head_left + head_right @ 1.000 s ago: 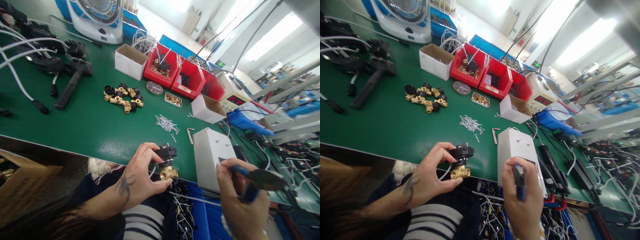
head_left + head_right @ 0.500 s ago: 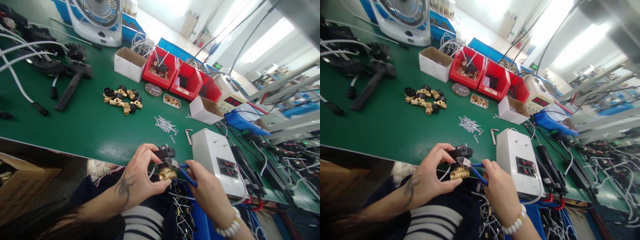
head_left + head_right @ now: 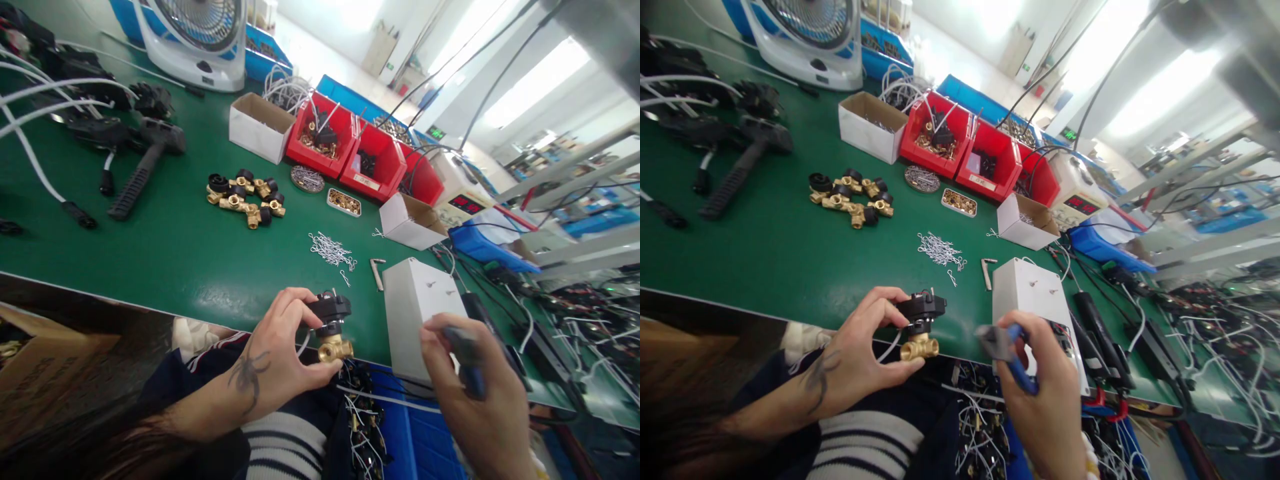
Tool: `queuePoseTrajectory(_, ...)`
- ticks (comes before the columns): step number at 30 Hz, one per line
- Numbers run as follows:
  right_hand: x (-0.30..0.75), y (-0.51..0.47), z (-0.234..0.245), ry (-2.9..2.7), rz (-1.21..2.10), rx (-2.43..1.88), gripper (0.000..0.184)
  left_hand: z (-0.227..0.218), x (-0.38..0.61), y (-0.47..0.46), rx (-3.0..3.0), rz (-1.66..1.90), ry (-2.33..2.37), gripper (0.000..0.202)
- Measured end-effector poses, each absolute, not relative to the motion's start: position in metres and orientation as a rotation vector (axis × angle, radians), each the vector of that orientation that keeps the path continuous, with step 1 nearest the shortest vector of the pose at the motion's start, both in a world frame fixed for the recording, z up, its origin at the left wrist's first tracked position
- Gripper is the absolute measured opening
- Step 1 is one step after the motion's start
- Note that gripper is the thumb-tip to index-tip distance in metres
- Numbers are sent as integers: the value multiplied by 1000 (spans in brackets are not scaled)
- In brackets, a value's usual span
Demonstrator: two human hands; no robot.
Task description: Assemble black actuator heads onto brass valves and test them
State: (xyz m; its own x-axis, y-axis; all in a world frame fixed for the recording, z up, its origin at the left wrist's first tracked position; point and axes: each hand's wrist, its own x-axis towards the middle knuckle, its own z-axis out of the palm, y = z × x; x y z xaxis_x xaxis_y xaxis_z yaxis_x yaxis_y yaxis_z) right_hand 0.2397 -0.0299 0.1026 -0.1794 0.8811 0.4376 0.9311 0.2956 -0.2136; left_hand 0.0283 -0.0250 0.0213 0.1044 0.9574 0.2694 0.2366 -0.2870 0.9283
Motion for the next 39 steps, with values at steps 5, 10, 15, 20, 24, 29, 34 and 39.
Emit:
queuePoseTrajectory(5,243,-26,101,-2428,-23,-1655,18,22,27,-25,1671,1217,1186,35)
queuePoseTrajectory(10,241,-27,106,-2160,-79,-1645,11,23,28,-25,1666,1212,1185,35)
queuePoseTrajectory(15,235,-30,97,-2222,93,-1706,14,22,27,-26,1674,1212,1193,35)
queuePoseTrajectory(20,237,-28,102,-2169,46,-1709,12,22,27,-26,1667,1219,1193,34)
queuePoseTrajectory(24,236,-28,101,-2052,-68,-1692,8,23,26,-25,1678,1206,1187,33)
queuePoseTrajectory(29,240,-25,100,-2403,126,-1690,17,22,25,-27,1685,1198,1196,35)
queuePoseTrajectory(34,241,-27,100,-2073,-83,-1721,7,21,27,-28,1669,1230,1202,34)
queuePoseTrajectory(39,239,-27,94,-2387,186,-1708,15,21,27,-26,1671,1232,1208,34)
